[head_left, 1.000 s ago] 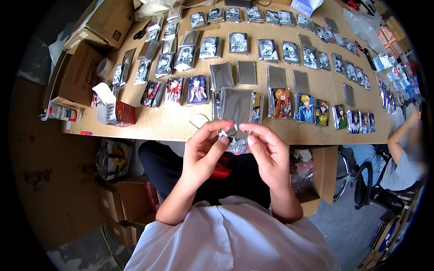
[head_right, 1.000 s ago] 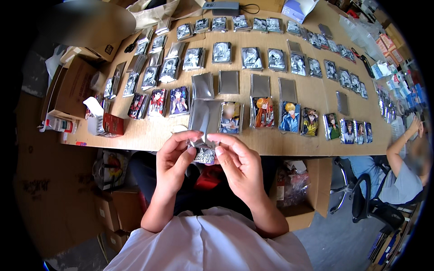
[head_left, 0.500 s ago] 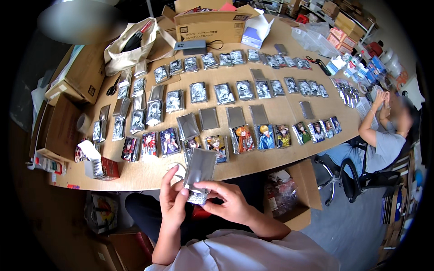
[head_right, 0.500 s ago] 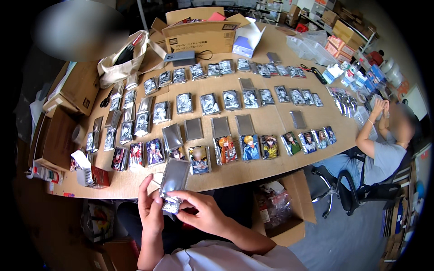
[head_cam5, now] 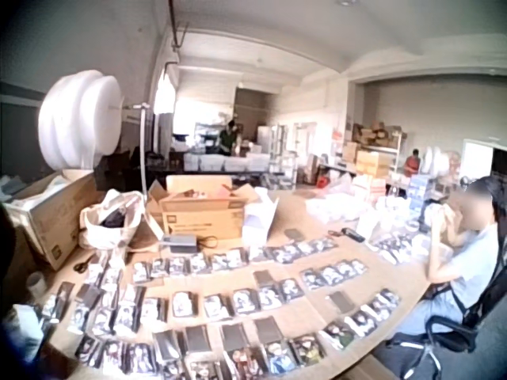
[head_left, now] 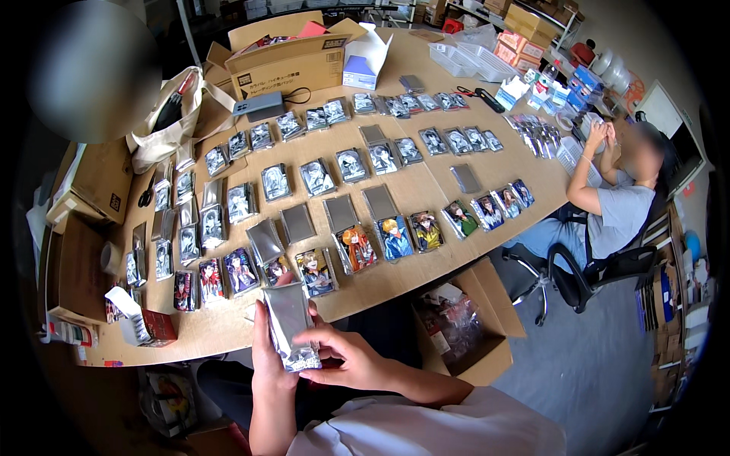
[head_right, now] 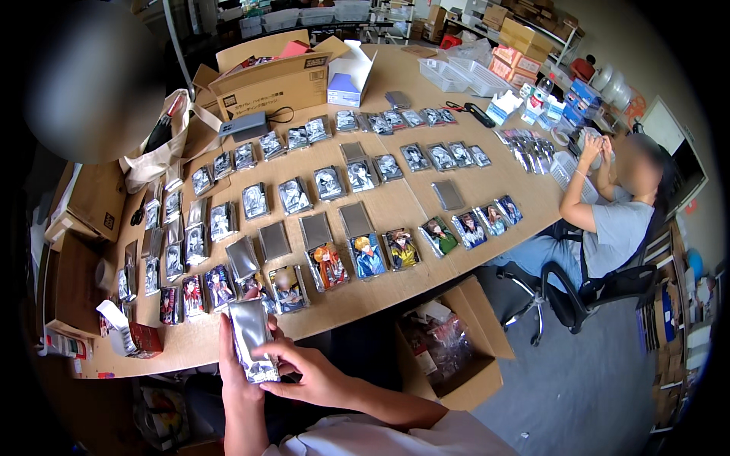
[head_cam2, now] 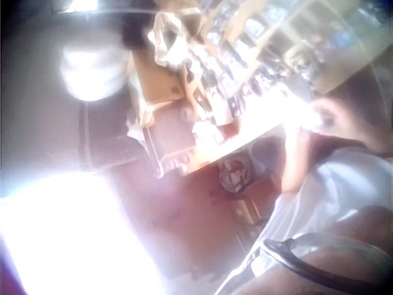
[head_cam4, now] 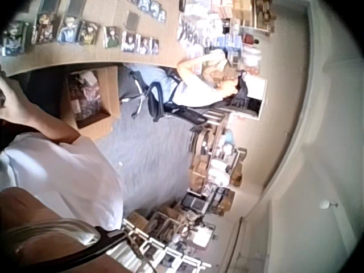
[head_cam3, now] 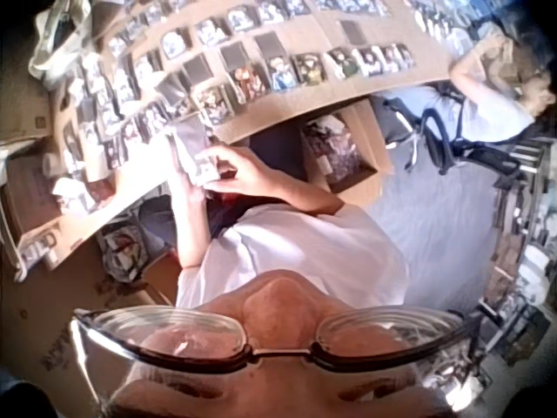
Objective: The person sits at a table and repeatedly picks up small rectangular boxes, opens them, removes items, and places them into clear plastic sleeves. The person then seals the sleeves and arranges them on the table. Another person works at a separate table in the background.
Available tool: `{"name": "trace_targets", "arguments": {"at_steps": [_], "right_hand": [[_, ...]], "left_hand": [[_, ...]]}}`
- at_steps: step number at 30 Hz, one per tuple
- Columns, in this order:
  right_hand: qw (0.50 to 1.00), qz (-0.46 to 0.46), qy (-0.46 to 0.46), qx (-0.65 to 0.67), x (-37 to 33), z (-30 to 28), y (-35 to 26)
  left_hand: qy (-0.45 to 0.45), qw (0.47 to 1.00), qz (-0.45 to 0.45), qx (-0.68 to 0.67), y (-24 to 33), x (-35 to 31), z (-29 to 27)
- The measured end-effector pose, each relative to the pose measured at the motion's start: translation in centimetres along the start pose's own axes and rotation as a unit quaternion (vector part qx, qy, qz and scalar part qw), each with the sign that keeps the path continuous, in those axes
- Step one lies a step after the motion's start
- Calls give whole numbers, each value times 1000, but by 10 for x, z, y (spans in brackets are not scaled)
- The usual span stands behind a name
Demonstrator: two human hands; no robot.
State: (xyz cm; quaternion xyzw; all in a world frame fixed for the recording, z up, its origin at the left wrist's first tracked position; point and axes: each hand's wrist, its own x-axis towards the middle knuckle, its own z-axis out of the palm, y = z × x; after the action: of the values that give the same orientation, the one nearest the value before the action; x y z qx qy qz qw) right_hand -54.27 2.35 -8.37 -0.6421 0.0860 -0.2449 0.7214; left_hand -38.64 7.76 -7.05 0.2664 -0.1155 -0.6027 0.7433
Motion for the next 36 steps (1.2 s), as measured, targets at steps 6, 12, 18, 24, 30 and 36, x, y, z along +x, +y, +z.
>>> {"name": "trace_targets", "arguments": {"at_steps": [6,12,18,24,30,36], "right_hand": [[989,-19,126,78,4,-15,-6],[975,-92,203,-19,5,-34,2],[918,-174,221,-280,18,-50,9],[925,-180,205,-266,28,-70,11],[932,-181,188,-253,35,-77,9],[912,-190,206,-300,36,-80,-12]], "left_hand": [[20,1000,3,-13,-5,37,27],[-37,995,-10,-88,-10,61,37],[-18,994,-11,-111,-15,60,34],[-28,989,-9,-142,-20,69,32],[-41,992,40,-112,-23,83,34],[-52,989,47,-128,-29,79,50]]}}
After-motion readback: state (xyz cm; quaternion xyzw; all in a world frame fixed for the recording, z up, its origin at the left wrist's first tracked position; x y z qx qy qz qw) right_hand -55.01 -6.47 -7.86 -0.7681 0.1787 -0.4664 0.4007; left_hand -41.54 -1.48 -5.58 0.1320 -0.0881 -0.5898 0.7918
